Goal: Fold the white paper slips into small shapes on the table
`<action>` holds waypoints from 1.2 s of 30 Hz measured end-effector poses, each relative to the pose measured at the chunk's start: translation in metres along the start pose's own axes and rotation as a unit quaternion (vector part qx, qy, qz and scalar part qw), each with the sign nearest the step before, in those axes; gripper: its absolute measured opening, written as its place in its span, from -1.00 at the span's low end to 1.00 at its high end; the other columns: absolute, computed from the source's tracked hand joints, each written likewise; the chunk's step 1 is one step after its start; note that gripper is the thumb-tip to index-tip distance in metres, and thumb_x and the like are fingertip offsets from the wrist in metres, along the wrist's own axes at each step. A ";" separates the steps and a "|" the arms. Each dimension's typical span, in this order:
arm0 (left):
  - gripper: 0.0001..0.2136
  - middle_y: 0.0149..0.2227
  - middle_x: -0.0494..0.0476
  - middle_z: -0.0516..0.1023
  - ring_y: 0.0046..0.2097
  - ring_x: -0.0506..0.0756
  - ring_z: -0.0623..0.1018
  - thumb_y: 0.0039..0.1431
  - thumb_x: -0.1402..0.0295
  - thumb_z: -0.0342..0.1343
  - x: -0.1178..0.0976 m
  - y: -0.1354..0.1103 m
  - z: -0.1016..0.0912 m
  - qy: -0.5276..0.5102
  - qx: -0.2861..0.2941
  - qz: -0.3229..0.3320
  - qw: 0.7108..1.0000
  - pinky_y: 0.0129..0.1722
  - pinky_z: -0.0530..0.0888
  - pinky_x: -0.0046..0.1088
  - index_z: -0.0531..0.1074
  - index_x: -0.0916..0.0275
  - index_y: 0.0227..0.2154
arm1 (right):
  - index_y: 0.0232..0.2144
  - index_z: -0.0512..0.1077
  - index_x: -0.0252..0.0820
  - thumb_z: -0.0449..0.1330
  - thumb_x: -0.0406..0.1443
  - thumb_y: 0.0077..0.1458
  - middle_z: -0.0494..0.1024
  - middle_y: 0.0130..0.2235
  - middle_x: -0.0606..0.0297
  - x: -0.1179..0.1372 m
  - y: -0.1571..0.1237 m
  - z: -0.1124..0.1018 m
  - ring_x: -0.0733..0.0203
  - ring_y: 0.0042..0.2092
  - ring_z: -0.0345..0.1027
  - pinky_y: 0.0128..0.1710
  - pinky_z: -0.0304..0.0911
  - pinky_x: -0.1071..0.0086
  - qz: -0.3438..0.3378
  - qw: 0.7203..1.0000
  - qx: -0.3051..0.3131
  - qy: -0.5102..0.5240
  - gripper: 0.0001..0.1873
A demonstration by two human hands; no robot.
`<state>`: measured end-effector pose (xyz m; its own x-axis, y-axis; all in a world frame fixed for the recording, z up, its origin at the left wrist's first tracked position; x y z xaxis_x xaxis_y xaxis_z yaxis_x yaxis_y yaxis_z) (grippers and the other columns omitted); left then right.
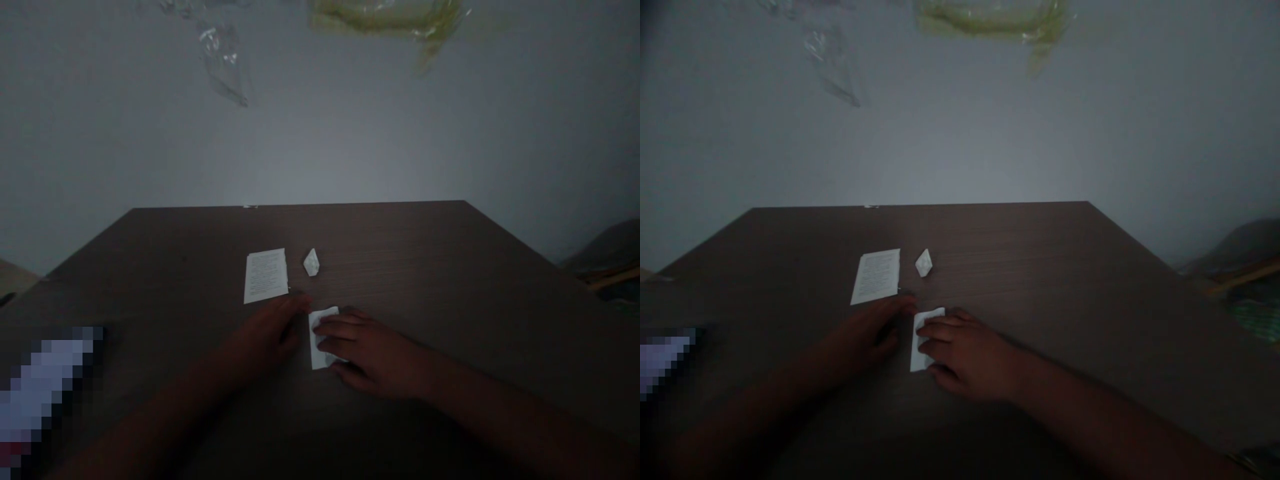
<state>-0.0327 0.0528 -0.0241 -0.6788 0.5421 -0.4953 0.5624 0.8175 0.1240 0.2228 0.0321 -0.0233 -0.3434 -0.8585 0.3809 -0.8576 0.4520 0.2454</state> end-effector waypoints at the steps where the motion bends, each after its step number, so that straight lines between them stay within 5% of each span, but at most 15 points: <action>1: -0.46 0.39 0.37 0.64 0.37 0.36 0.66 0.36 0.50 0.15 0.002 0.000 0.001 0.001 -0.002 0.001 1.000 0.42 0.59 0.15 0.45 0.16 0.38 | 0.25 0.59 -0.22 0.29 -0.32 0.50 0.65 0.35 -0.07 0.000 0.000 0.000 -0.06 0.42 0.48 0.52 0.29 -0.05 0.001 1.000 0.002 0.001 -0.65; 8: -0.58 0.34 0.32 0.64 0.34 0.32 0.64 0.46 0.46 0.17 -0.012 0.004 -0.001 0.004 0.004 0.002 1.000 0.42 0.56 -0.03 0.50 0.19 0.33 | 0.24 0.60 -0.22 0.27 -0.28 0.54 0.65 0.35 -0.05 -0.001 0.002 -0.002 -0.06 0.43 0.48 0.51 0.31 -0.03 0.005 1.000 0.004 0.004 -0.68; 14: -0.86 -0.02 0.15 0.69 0.07 0.25 0.68 0.49 0.43 0.27 -0.027 0.014 -0.002 0.001 0.022 0.049 0.999 0.17 0.63 -0.13 0.68 0.13 -0.01 | 0.38 0.51 -0.27 0.26 -0.26 0.55 0.57 0.43 -0.14 -0.003 -0.002 -0.002 -0.13 0.49 0.42 0.52 0.29 -0.14 -0.017 1.000 -0.001 0.013 -0.55; 20: -0.87 0.04 0.17 0.68 0.12 0.27 0.67 0.43 0.48 0.31 -0.033 0.012 -0.003 0.026 0.046 0.025 0.998 0.19 0.61 -0.15 0.69 0.17 -0.05 | 0.38 0.54 -0.22 0.21 -0.30 0.59 0.57 0.44 -0.12 0.000 -0.001 -0.003 -0.10 0.49 0.43 0.52 0.28 -0.17 -0.013 1.000 0.001 0.019 -0.58; 25: -0.82 0.04 0.17 0.71 0.15 0.29 0.67 0.39 0.52 0.32 -0.039 0.012 -0.004 0.033 0.044 0.017 0.998 0.24 0.59 -0.19 0.71 0.16 -0.06 | 0.19 0.66 -0.18 0.17 -0.34 0.60 0.70 0.31 0.01 -0.001 0.003 -0.002 -0.01 0.40 0.53 0.51 0.32 -0.06 0.019 0.998 -0.033 0.052 -0.69; 36: -0.76 0.25 0.31 0.67 0.30 0.40 0.63 0.45 0.51 0.30 -0.037 0.010 0.001 0.089 0.045 0.029 0.995 0.34 0.62 0.02 0.70 0.24 0.10 | 0.07 0.71 -0.15 0.31 -0.36 0.46 0.77 0.16 0.03 -0.027 0.000 -0.006 -0.06 0.25 0.63 0.38 0.48 -0.06 0.092 0.989 -0.112 0.041 -0.77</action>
Point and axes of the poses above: each hand's wrist, its own y-axis towards the middle knuckle, its own z-axis out of the palm, x = y × z, the point moved 3 cm from there along y, towards the middle knuckle
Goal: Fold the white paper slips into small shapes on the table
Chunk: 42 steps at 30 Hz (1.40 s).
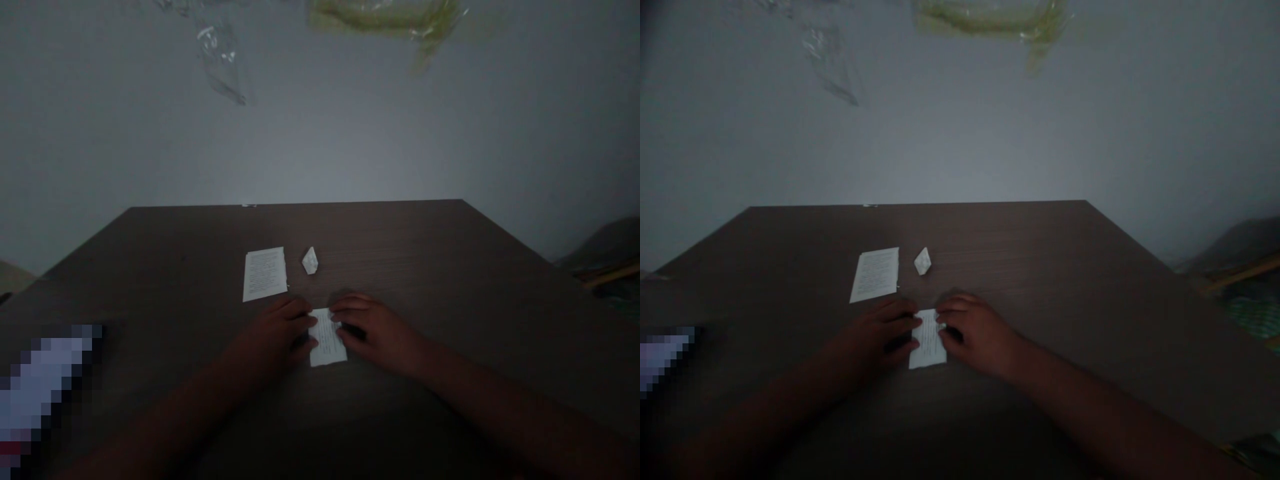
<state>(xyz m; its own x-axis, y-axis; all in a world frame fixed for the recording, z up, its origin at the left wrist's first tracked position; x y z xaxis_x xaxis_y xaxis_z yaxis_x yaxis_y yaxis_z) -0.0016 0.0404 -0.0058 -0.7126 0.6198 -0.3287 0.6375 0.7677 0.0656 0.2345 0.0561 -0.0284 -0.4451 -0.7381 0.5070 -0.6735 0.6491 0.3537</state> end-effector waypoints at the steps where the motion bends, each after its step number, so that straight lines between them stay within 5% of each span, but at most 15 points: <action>1: -0.76 0.30 0.33 0.65 0.35 0.42 0.60 0.45 0.51 0.31 0.000 0.000 0.001 0.014 -0.007 0.007 1.000 0.38 0.60 0.05 0.70 0.25 0.10 | 0.06 0.71 -0.15 0.32 -0.36 0.45 0.78 0.15 0.04 0.000 0.001 0.000 -0.06 0.23 0.63 0.37 0.48 -0.06 -0.003 1.000 -0.002 -0.004 -0.78; 11: -0.74 0.07 0.26 0.73 0.16 0.39 0.69 0.43 0.55 0.31 -0.018 -0.009 0.009 0.113 -0.019 -0.003 0.993 0.18 0.71 0.09 0.68 0.26 0.11 | 0.10 0.72 -0.17 0.31 -0.35 0.47 0.77 0.19 0.04 0.004 0.000 0.003 -0.09 0.28 0.59 0.40 0.45 -0.07 0.022 0.999 0.022 -0.044 -0.75; 16: -0.62 0.18 0.31 0.70 0.20 0.40 0.67 0.41 0.65 0.17 -0.024 -0.018 0.030 0.139 -0.048 -0.028 0.989 0.19 0.71 0.04 0.66 0.20 0.16 | 0.09 0.73 -0.13 0.32 -0.35 0.46 0.77 0.19 0.06 0.006 0.000 0.006 -0.09 0.29 0.58 0.40 0.43 -0.05 0.026 0.998 0.021 -0.049 -0.75; 24: -0.41 0.41 0.14 0.62 0.38 0.30 0.61 0.31 0.69 0.16 -0.016 -0.024 0.049 0.084 -0.002 0.028 0.996 0.41 0.58 -0.13 0.60 0.07 0.31 | -0.02 0.72 -0.14 0.34 -0.36 0.46 0.76 0.02 0.12 0.009 0.002 -0.002 -0.01 0.14 0.58 0.31 0.42 0.05 0.015 0.999 0.040 -0.023 -0.85; 31: -0.58 0.35 0.18 0.67 0.30 0.29 0.65 0.33 0.58 0.27 -0.015 -0.019 0.048 0.041 0.026 0.032 0.998 0.38 0.61 -0.15 0.70 0.08 0.17 | -0.26 0.66 -0.16 0.38 -0.38 0.42 0.66 -0.18 0.22 0.009 0.001 -0.005 0.07 -0.08 0.52 0.11 0.39 0.14 0.008 0.997 0.066 -0.029 -0.87; 38: -0.60 0.33 0.14 0.70 0.26 0.28 0.67 0.35 0.60 0.24 -0.025 -0.015 0.032 0.032 0.024 0.018 0.999 0.30 0.62 -0.21 0.73 0.07 0.11 | -0.18 0.71 -0.13 0.37 -0.40 0.43 0.66 -0.18 0.23 -0.012 0.008 -0.006 0.08 -0.11 0.51 0.19 0.34 0.02 0.075 0.993 0.052 -0.073 -0.89; 42: -0.54 0.25 0.17 0.73 0.20 0.27 0.70 0.34 0.63 0.23 -0.032 -0.010 0.021 0.023 0.040 0.019 0.999 0.25 0.65 -0.21 0.68 0.10 0.20 | -0.11 0.69 -0.14 0.42 -0.29 0.41 0.66 -0.10 0.15 -0.003 0.001 -0.005 -0.04 0.01 0.50 0.18 0.36 -0.02 0.079 0.990 0.055 -0.099 -0.94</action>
<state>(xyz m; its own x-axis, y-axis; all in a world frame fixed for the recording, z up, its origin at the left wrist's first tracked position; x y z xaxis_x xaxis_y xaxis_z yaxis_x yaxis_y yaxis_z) 0.0210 0.0092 -0.0153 -0.6982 0.6571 -0.2842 0.6851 0.7284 0.0011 0.2378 0.0601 -0.0261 -0.6496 -0.6582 0.3805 -0.6424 0.7429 0.1885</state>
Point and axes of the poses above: each hand's wrist, its own y-axis towards the middle knuckle, its own z-axis out of the palm, x = y × z, the point moved 3 cm from there along y, towards the middle knuckle
